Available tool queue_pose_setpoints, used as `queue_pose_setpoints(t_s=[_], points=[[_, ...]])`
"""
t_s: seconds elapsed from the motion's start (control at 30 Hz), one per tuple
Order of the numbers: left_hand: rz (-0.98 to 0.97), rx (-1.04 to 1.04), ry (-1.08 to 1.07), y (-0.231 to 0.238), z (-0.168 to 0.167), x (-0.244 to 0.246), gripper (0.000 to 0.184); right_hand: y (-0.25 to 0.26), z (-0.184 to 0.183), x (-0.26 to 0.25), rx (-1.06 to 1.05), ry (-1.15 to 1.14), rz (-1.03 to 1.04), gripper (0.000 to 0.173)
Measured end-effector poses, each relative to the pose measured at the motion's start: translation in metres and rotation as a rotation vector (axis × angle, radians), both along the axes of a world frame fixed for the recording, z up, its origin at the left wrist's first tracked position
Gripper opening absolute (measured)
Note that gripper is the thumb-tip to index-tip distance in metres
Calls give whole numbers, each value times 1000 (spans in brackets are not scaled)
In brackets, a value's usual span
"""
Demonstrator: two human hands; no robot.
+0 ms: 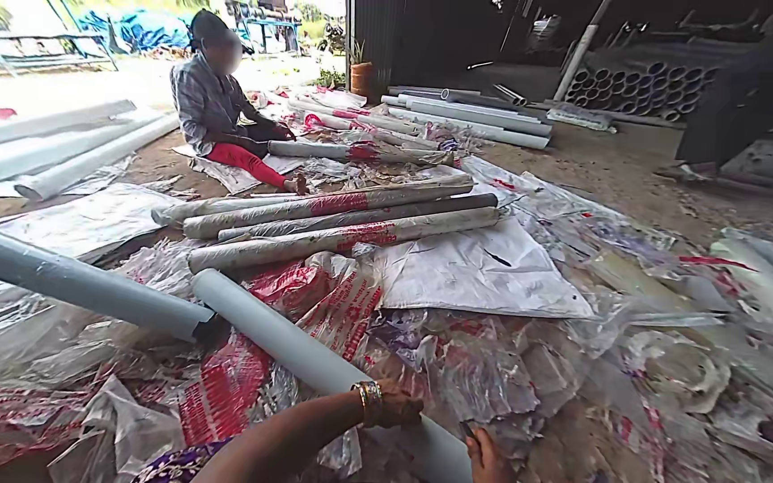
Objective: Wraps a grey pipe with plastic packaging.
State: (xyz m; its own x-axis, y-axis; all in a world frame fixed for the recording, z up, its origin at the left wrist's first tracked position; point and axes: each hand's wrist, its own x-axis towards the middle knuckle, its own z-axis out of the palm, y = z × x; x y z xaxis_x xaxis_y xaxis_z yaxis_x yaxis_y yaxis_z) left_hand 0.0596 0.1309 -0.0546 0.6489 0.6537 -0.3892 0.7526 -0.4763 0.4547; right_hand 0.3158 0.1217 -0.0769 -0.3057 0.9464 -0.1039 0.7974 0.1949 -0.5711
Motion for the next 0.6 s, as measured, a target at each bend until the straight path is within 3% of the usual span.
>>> queue_pose_setpoints(t_s=[0.13, 0.33, 0.47, 0.6], points=[[96, 63, -36, -11, -9, 1, 27, 1, -1, 0, 6, -1, 3, 29], [545, 21, -187, -10, -23, 9, 30, 4, -1, 2, 52, 15, 35, 26], [549, -18, -234, -3, -24, 2, 28, 2, 1, -12, 193, -92, 136, 19], [556, -35, -204, -1, -27, 5, 27, -7, 11, -34, 242, -231, 268, 23]])
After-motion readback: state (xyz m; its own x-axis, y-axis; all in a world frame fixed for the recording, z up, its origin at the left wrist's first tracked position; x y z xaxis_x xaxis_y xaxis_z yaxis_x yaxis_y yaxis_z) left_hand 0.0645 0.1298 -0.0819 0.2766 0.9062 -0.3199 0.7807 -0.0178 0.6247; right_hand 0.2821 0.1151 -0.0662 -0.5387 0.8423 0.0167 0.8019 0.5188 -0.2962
